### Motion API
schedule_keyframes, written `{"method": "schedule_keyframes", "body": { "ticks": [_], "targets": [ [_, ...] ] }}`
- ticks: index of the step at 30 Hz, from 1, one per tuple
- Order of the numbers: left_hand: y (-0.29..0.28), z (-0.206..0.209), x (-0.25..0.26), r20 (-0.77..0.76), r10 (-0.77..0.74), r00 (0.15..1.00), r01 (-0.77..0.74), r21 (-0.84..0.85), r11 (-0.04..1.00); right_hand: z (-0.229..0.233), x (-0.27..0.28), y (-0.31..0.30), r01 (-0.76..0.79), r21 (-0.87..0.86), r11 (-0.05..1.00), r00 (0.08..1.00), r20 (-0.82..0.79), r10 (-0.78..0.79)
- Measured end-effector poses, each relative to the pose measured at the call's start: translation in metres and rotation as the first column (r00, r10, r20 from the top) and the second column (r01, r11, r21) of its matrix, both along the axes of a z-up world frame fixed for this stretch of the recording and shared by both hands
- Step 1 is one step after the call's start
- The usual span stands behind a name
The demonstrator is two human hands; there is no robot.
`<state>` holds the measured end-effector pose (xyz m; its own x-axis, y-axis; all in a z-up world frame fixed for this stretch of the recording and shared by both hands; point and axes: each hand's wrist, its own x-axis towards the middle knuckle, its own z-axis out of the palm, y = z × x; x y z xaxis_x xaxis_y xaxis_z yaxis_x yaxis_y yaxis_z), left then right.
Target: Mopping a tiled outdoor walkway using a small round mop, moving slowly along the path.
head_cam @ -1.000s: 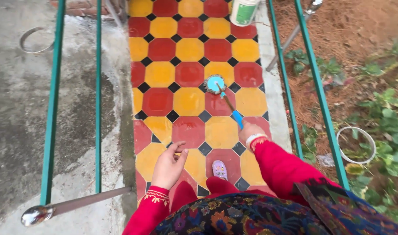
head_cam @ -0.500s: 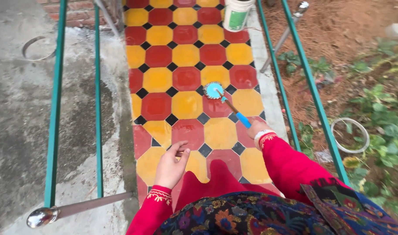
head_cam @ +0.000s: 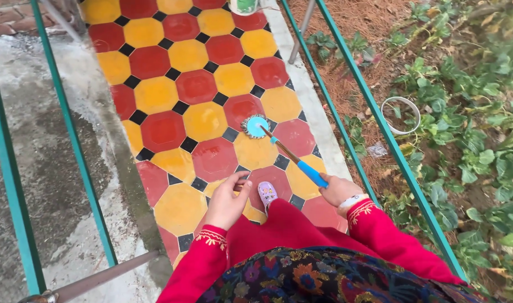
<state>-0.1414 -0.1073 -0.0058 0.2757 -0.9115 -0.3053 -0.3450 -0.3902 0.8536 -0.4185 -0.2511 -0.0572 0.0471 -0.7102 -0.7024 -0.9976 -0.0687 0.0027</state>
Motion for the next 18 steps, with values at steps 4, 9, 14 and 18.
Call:
{"method": "schedule_keyframes", "body": {
  "ticks": [4, 9, 14, 18],
  "targets": [
    [0.001, -0.002, 0.003, -0.008, 0.015, 1.000, -0.015, 0.010, 1.000, 0.000, 0.007, -0.001, -0.027, 0.009, 1.000, 1.000, 0.014, 0.027],
    [-0.007, -0.018, 0.011, -0.005, 0.120, 0.993, -0.120, 0.010, 0.993, -0.034, 0.027, -0.038, -0.082, -0.024, 0.996, 0.996, 0.042, 0.083],
    [-0.032, -0.018, 0.009, 0.004, 0.178, 0.984, -0.178, 0.036, 0.983, -0.017, 0.058, -0.090, -0.109, -0.040, 0.993, 0.990, 0.084, 0.112],
    [-0.063, -0.018, 0.009, 0.049, 0.212, 0.976, -0.214, 0.056, 0.975, -0.053, 0.070, -0.161, -0.107, -0.069, 0.992, 0.983, 0.145, 0.116]
  ]
}}
